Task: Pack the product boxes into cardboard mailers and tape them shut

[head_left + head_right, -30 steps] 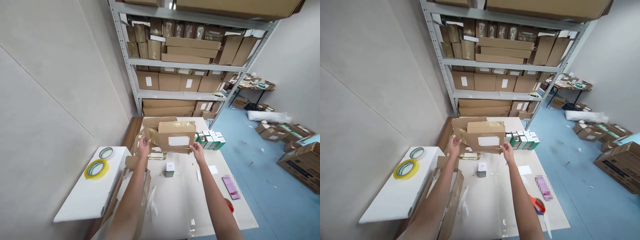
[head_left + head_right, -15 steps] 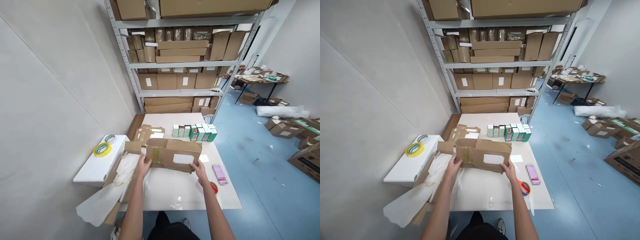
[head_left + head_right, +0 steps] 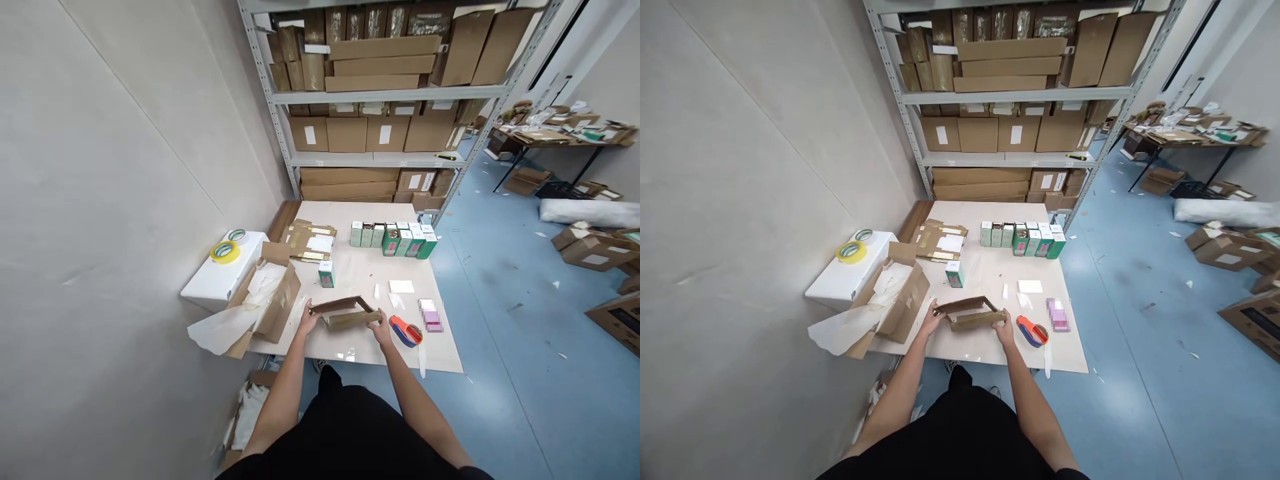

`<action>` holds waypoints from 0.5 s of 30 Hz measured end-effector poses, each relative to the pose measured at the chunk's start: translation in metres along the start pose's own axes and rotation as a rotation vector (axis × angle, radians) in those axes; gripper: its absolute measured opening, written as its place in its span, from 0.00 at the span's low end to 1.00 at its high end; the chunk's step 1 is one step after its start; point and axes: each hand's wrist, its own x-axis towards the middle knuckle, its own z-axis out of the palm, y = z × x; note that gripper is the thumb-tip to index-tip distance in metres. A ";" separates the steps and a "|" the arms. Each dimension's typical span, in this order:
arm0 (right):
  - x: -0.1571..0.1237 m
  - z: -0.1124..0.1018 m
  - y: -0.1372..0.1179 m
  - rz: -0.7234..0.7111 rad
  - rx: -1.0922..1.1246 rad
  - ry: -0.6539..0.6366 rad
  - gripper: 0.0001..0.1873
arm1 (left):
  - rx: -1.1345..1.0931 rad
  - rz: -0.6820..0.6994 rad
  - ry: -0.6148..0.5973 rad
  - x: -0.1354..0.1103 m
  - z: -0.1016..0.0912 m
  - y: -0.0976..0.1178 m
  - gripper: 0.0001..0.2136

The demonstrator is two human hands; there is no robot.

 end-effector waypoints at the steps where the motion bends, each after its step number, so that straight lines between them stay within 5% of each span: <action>1: -0.003 0.000 0.003 0.027 0.024 -0.028 0.40 | -0.005 0.006 0.000 -0.003 0.002 -0.003 0.38; 9: -0.010 -0.006 -0.026 -0.001 0.060 -0.108 0.33 | 0.079 0.126 -0.099 -0.001 0.016 0.008 0.20; 15: -0.013 -0.010 -0.045 -0.075 -0.051 -0.145 0.28 | 0.114 0.211 -0.008 0.008 0.028 0.018 0.16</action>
